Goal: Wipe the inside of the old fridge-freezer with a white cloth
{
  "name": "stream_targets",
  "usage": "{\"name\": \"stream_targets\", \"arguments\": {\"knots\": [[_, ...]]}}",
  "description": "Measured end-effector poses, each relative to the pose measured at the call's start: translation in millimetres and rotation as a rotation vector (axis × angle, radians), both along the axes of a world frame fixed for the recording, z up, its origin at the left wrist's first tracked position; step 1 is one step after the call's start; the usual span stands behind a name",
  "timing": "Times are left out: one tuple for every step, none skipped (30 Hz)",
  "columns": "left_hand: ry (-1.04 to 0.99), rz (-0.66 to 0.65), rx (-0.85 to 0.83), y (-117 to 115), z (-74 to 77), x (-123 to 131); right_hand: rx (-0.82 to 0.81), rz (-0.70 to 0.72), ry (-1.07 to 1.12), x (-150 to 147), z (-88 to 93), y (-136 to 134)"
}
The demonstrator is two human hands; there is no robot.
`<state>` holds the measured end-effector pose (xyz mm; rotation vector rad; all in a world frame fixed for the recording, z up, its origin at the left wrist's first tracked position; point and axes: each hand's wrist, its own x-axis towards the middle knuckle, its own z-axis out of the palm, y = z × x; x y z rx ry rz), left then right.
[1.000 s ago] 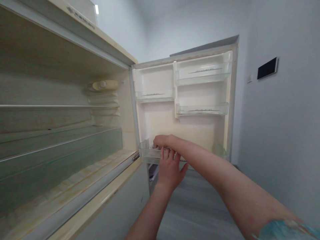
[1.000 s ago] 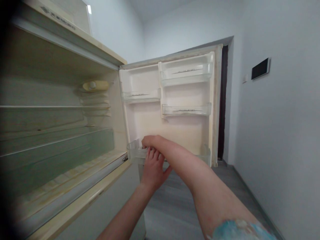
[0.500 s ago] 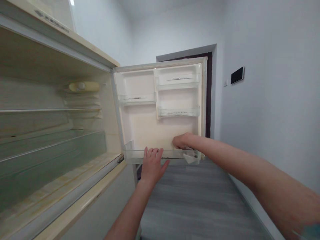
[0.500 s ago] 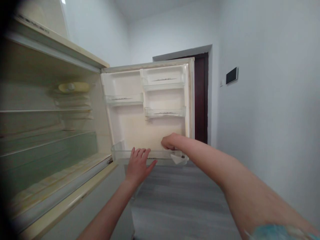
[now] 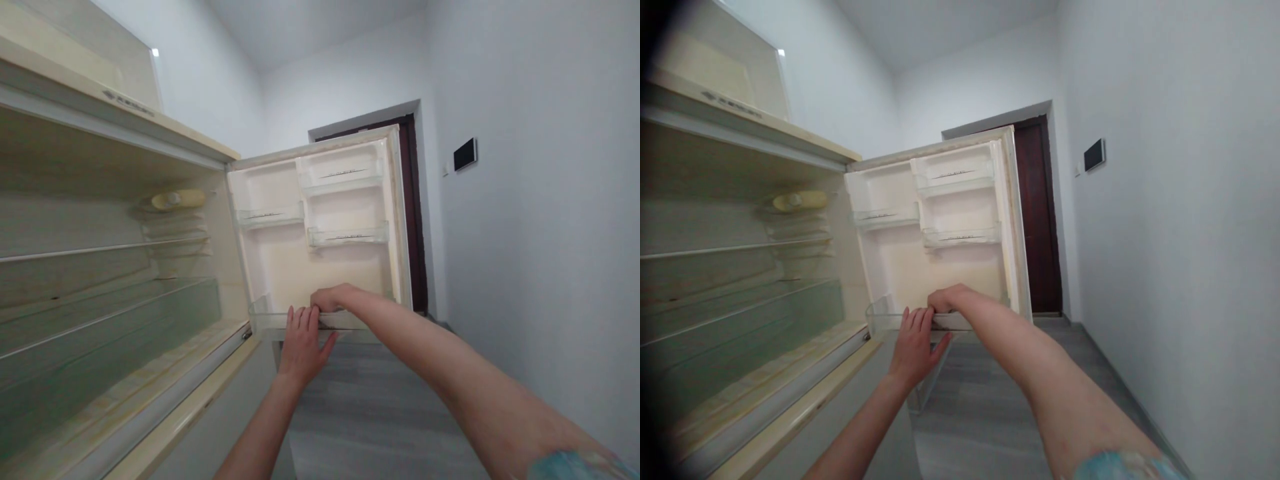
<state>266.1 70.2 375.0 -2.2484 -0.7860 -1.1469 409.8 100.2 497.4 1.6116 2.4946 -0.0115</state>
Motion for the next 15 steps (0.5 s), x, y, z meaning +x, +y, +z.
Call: {"name": "stream_targets", "arguments": {"knots": [[-0.008, -0.003, 0.020, 1.9, -2.1, -1.2, 0.006, 0.014, 0.022, -5.8, -2.3, 5.7], [-0.016, -0.009, 0.035, 3.7, -4.1, -2.4, 0.002, 0.031, 0.044, -10.0, -4.6, 11.4], [-0.025, -0.018, 0.044, 5.2, -5.8, -3.7, -0.008, 0.046, 0.063, -12.8, -6.9, 17.2], [-0.032, -0.027, 0.046, 6.4, -7.1, -4.9, -0.018, 0.057, 0.081, -14.7, -9.2, 22.9], [-0.036, -0.035, 0.043, 7.0, -8.0, -5.8, -0.027, 0.063, 0.095, -15.9, -11.4, 28.6], [-0.038, -0.042, 0.038, 7.2, -8.5, -6.4, -0.035, 0.066, 0.107, -17.0, -13.3, 34.0], [-0.041, -0.046, 0.034, 7.0, -8.7, -6.6, -0.038, 0.065, 0.116, -18.0, -14.9, 38.8], [-0.045, -0.050, 0.029, 6.4, -8.5, -6.3, -0.037, 0.058, 0.122, -19.2, -16.1, 42.8], [-0.050, -0.054, 0.024, 5.7, -8.2, -5.6, -0.032, 0.046, 0.123, -20.4, -16.9, 45.6], [-0.056, -0.060, 0.020, 4.8, -7.8, -4.5, -0.022, 0.031, 0.120, -21.7, -17.1, 47.0], [-0.064, -0.064, 0.017, 4.0, -7.4, -3.3, -0.007, 0.016, 0.114, -22.9, -16.8, 46.9], [-0.070, -0.065, 0.015, 3.3, -7.1, -2.0, 0.013, 0.004, 0.106, -23.9, -15.9, 45.0], [-0.077, -0.063, 0.015, 2.8, -6.8, -0.9, 0.041, -0.003, 0.097, -24.6, -14.5, 41.1], [-0.083, -0.056, 0.012, 2.5, -6.6, -0.2, 0.079, -0.003, 0.089, -24.9, -12.5, 34.9], [-0.087, -0.048, 0.010, 2.3, -6.5, 0.1, 0.127, -0.002, 0.083, -24.9, -10.2, 26.0]]}}
